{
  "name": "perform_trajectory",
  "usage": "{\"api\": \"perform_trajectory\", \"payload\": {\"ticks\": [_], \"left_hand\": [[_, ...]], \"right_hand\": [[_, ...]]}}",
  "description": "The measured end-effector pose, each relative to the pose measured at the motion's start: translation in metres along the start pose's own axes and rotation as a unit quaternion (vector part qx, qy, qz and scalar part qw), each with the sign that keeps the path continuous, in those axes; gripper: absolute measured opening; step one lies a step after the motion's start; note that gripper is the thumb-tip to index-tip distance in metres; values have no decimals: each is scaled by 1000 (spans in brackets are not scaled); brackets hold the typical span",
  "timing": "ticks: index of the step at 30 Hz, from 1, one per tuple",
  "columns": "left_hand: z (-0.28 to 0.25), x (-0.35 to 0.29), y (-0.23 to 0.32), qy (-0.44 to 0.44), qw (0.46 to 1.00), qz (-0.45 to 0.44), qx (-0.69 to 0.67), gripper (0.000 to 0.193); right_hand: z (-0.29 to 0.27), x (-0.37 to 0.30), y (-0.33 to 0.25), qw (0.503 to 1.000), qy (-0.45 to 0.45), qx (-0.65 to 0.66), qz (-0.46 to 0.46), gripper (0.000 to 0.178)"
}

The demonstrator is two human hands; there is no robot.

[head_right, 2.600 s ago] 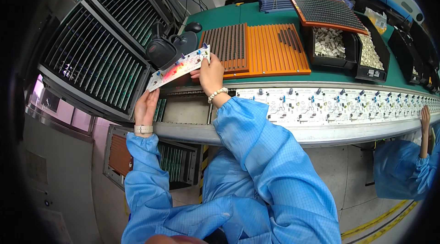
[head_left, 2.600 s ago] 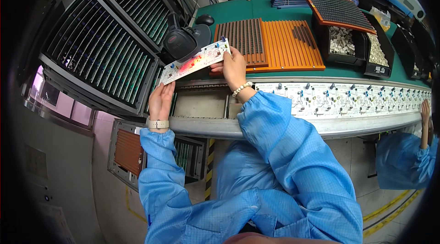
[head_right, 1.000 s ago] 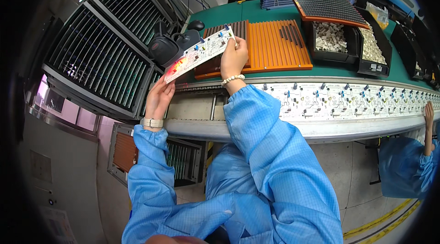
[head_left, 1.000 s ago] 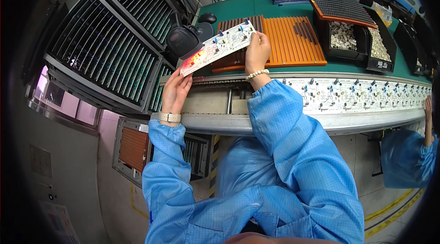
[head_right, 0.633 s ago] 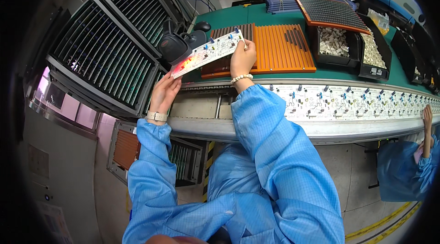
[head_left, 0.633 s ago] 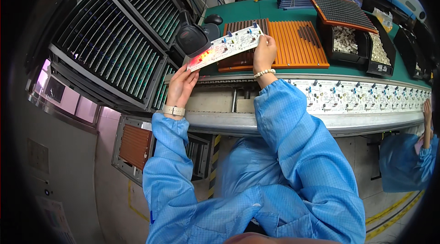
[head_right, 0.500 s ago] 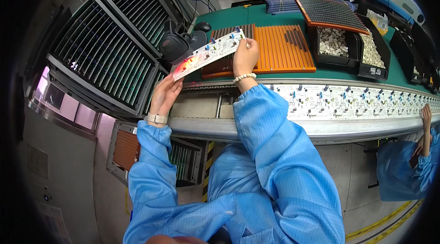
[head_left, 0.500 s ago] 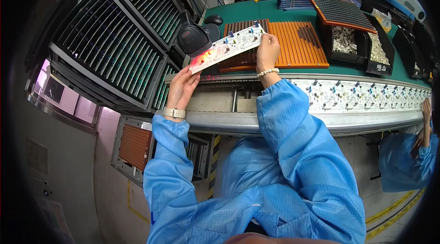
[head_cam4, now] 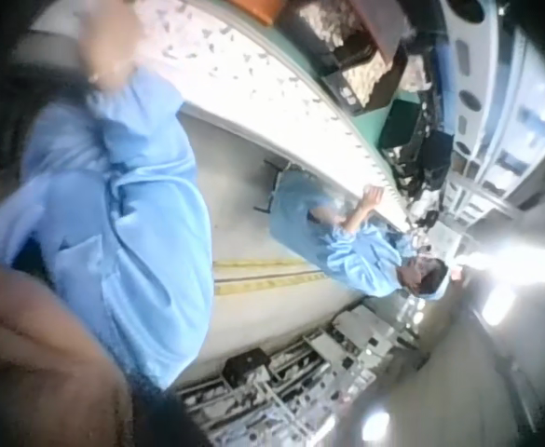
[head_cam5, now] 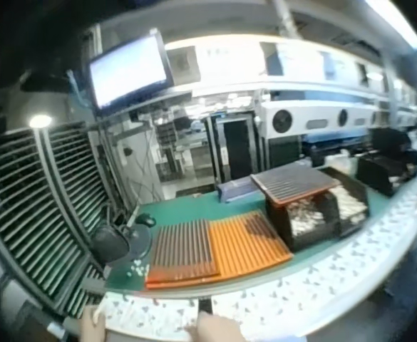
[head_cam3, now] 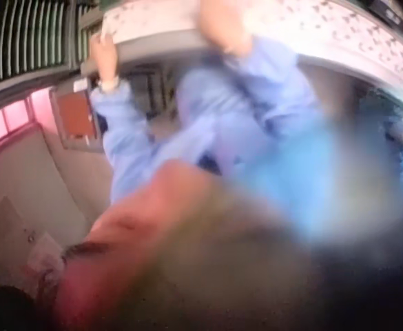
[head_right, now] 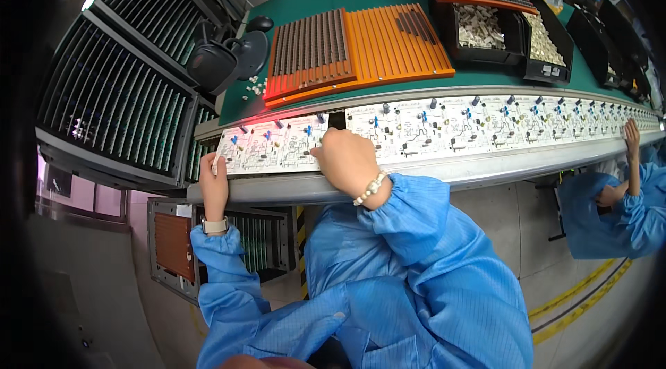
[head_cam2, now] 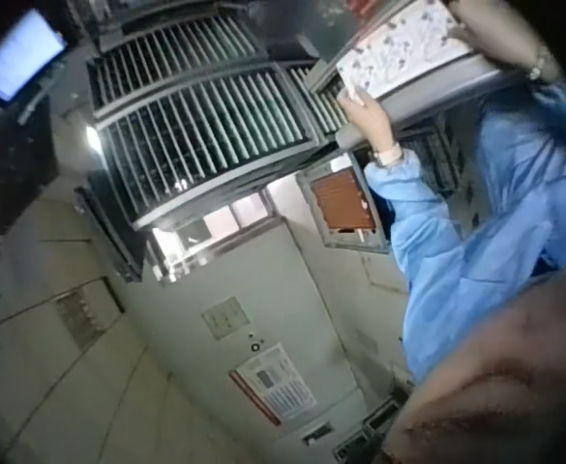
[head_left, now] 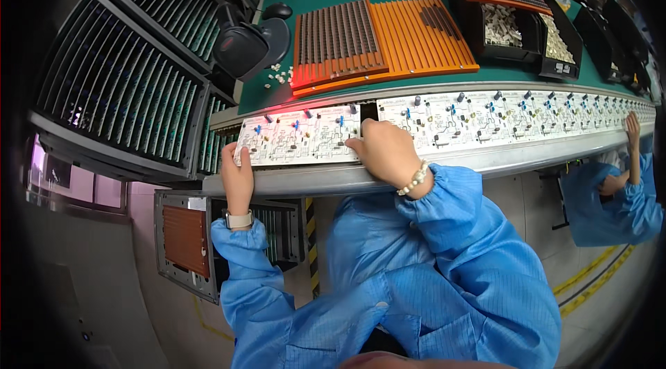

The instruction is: Manually placing small electronic components onto a printed circuit board at an assembly station.

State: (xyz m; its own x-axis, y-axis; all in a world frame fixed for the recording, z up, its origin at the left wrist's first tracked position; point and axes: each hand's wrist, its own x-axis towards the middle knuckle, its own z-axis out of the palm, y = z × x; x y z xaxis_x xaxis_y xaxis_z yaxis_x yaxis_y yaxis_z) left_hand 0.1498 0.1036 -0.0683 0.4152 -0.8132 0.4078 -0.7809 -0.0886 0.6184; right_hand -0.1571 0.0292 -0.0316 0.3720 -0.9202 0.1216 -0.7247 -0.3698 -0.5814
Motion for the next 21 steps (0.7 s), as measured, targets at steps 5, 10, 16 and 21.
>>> {"api": "perform_trajectory", "payload": {"ticks": [5, 10, 16, 21], "left_hand": [[2, -10, -5, 3, 999, -2, 41, 27], [5, -14, -9, 1, 993, 12, 115, 27], [4, -13, -8, -18, 988, 22, 152, 30], [4, -12, -5, -26, 986, 28, 161, 28]], "right_hand": [[8, 0, -2, 999, 3, -42, -25, 36], [9, -2, -4, 996, 39, -63, -50, 34], [14, 0, 1, 993, 67, -80, -56, 32], [-3, -3, -6, 993, 56, -92, -39, 34]]}}
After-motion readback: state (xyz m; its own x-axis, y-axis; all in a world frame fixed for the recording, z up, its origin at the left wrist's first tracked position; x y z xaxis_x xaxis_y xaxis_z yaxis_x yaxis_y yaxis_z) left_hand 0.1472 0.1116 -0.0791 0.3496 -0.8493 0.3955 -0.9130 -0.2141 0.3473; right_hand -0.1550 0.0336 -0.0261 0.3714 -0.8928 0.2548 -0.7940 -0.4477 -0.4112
